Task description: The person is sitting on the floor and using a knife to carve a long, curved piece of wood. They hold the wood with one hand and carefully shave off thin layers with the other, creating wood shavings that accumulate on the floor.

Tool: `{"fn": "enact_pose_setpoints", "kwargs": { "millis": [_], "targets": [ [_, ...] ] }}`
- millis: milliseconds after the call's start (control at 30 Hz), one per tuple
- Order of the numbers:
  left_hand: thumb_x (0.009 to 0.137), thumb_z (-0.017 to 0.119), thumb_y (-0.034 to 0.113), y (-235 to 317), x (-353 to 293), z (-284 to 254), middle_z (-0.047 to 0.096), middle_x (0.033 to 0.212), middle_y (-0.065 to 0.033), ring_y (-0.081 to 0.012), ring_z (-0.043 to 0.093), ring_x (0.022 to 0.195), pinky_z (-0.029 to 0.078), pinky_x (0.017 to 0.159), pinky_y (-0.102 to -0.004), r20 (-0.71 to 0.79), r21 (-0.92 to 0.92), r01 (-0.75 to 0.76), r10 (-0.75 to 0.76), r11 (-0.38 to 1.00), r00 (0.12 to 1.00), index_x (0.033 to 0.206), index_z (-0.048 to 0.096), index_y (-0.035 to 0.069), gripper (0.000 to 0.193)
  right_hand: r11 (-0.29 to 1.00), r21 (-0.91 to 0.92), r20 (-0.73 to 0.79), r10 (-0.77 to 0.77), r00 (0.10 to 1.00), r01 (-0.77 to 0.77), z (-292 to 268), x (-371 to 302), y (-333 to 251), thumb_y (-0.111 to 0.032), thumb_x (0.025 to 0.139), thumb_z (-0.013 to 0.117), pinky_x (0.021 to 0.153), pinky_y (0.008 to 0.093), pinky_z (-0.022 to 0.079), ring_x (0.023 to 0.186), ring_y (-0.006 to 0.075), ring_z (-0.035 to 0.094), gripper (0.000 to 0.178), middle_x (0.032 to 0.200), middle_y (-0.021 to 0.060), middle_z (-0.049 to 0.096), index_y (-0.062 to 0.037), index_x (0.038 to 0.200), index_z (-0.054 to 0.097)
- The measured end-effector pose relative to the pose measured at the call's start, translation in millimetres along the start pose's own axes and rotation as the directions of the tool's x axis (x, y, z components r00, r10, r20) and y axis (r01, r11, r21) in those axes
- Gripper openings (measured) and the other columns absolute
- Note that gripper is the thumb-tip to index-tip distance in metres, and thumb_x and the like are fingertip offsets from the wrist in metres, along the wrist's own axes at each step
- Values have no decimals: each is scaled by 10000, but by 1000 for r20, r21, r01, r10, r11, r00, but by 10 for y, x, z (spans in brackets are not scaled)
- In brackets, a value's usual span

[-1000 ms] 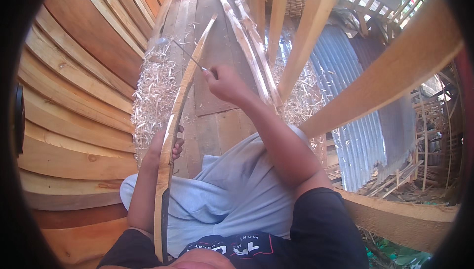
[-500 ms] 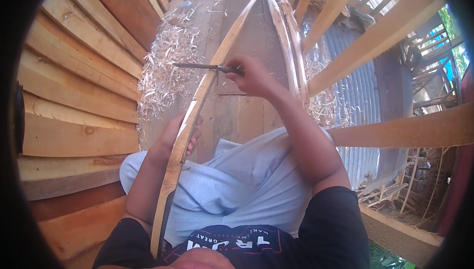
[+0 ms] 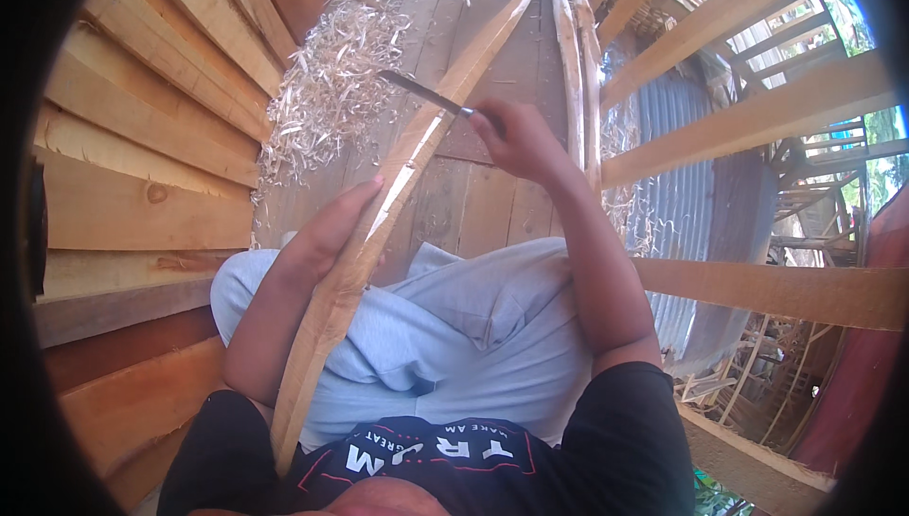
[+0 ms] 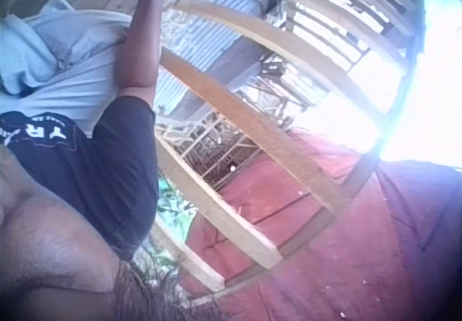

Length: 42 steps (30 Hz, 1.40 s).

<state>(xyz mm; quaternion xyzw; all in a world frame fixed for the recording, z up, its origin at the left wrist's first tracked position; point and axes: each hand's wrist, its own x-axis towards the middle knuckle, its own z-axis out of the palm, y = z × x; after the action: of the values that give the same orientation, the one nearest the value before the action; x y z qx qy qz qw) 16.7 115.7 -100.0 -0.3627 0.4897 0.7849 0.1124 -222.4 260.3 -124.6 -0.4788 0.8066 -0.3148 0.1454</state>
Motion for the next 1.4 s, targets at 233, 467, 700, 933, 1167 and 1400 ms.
{"fn": "enact_pose_setpoints", "kwargs": {
  "millis": [233, 467, 700, 933, 1167, 1400],
  "targets": [
    [996, 427, 456, -38, 33, -16, 610, 744, -101, -171, 601, 541, 502, 439, -309, 4, 74, -78, 78, 994, 997, 1029, 585, -12, 495, 995, 84, 83, 52, 995, -59, 65, 11, 32, -304, 988, 507, 691, 393, 484, 746, 269, 641, 348, 777, 168, 650, 5, 989, 667],
    [1031, 350, 423, -159, 136, -79, 617, 744, -108, -172, 601, 549, 513, 489, -319, -36, 163, -144, 152, 976, 988, 1037, 587, -36, 516, 911, -304, -122, 252, 960, -278, 424, -82, -178, -398, 1003, 348, 755, 517, 486, 769, 437, 625, 571, 754, 263, 637, -11, 713, 652],
    [1051, 302, 412, 18, -36, 51, 646, 812, -140, -178, 615, 719, 511, 710, -335, -123, 301, -32, 72, 953, 990, 1031, 590, -74, 565, 923, -374, -353, -49, 934, -92, 492, 62, -36, -266, 939, 472, 583, 516, 487, 557, 430, 583, 447, 580, 224, 580, -48, 565, 586],
    [1047, 277, 434, -161, 59, -73, 626, 769, -153, -209, 627, 593, 545, 541, -366, -65, 438, -123, 168, 891, 984, 1023, 558, -79, 585, 908, -417, -439, -246, 864, 46, 663, -26, -13, -290, 942, 455, 523, 525, 475, 489, 411, 563, 482, 536, 200, 562, -69, 525, 550],
    [1042, 283, 448, -57, 4, 40, 589, 720, -125, -212, 605, 522, 542, 485, -362, -142, 308, -81, 130, 948, 981, 1031, 545, -63, 575, 932, -317, -340, 61, 938, -176, 529, 9, -163, -296, 948, 409, 568, 521, 499, 540, 415, 606, 516, 568, 233, 589, -28, 555, 608],
    [1042, 273, 447, -83, 25, 16, 582, 709, -114, -205, 600, 507, 548, 481, -355, -171, 289, -93, 147, 953, 974, 1006, 545, -44, 562, 932, -329, -424, 0, 906, -153, 629, 133, -67, -308, 941, 427, 562, 513, 500, 532, 412, 605, 518, 555, 227, 579, -33, 541, 608]
  ]
}}
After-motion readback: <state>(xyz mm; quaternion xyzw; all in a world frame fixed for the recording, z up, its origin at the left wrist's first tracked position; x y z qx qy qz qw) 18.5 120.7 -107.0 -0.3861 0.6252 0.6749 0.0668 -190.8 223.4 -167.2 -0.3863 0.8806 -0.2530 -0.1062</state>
